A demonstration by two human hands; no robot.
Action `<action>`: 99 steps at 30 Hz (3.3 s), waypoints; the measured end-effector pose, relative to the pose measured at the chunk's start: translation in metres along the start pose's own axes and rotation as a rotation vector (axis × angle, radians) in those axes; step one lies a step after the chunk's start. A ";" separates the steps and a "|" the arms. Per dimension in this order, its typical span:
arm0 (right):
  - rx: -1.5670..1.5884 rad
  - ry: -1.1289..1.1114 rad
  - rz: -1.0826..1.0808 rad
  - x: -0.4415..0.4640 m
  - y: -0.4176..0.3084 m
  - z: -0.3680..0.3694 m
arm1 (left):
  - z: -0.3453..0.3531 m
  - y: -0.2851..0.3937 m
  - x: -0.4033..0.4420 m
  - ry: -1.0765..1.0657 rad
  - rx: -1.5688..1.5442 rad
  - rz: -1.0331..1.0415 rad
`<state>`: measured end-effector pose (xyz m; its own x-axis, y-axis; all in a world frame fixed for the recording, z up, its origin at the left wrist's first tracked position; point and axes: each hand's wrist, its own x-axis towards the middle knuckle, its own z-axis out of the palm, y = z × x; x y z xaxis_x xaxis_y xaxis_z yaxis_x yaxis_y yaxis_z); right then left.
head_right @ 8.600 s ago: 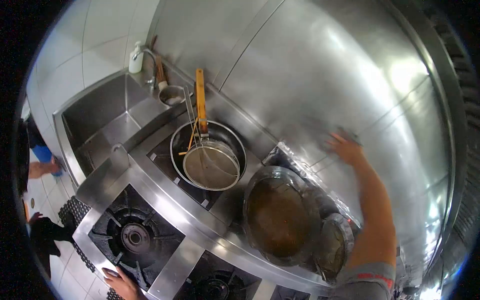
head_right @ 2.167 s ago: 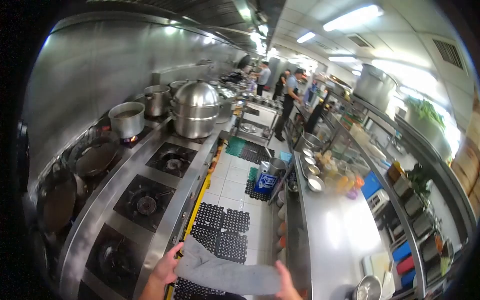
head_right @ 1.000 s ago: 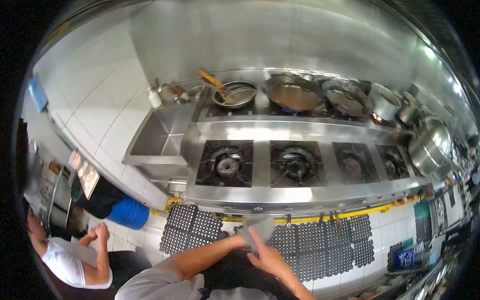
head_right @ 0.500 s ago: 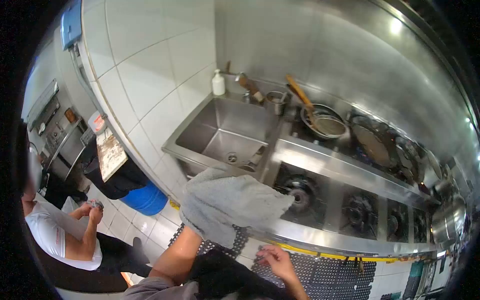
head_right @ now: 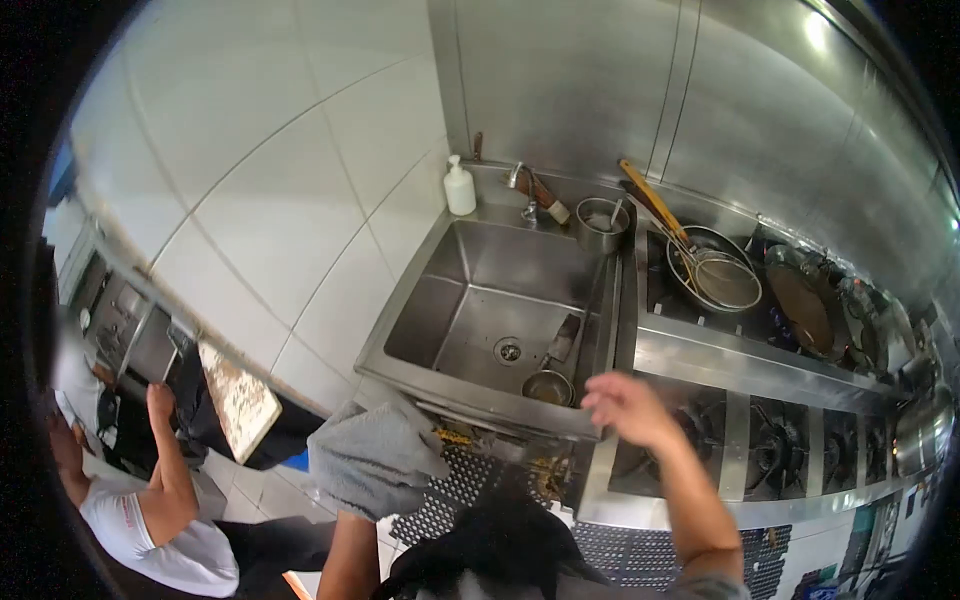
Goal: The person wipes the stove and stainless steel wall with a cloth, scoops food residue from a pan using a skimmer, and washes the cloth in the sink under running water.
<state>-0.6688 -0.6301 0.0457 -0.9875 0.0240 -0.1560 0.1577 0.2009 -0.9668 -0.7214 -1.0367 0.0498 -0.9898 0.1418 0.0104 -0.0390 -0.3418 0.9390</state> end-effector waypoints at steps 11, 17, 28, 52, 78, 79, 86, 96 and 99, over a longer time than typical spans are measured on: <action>-0.891 0.355 -0.127 0.357 -0.022 -0.169 | 0.098 0.033 0.151 -0.164 0.558 0.179; -1.088 0.172 0.385 0.481 0.028 -0.208 | 0.126 0.025 0.213 -0.145 0.698 0.165; -0.910 0.393 0.389 0.518 0.119 -0.209 | 0.112 -0.023 0.276 -0.186 0.683 -0.030; 0.669 0.634 0.062 0.378 -0.010 0.076 | 0.192 -0.202 0.358 -0.427 -0.569 -0.772; 1.111 0.344 0.136 0.387 0.015 -0.063 | 0.104 -0.225 0.400 -0.826 -1.080 -1.005; 0.722 0.453 0.079 0.407 0.021 -0.086 | 0.083 -0.229 0.400 -1.011 -1.212 -1.060; -0.816 0.733 0.021 0.479 -0.005 -0.174 | 0.048 -0.168 0.347 0.198 -0.551 -0.920; -1.007 0.371 0.288 0.485 0.089 -0.200 | 0.005 -0.168 0.318 -0.014 -0.756 -0.729; -1.042 0.396 0.360 0.500 0.100 -0.203 | 0.010 -0.174 0.313 0.098 -0.620 -0.843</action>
<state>-1.1484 -0.3991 -0.0883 -0.8495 0.5098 -0.1357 0.5276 0.8212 -0.2177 -1.0230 -0.9240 -0.1072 -0.6152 0.4889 -0.6184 -0.7564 -0.5871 0.2883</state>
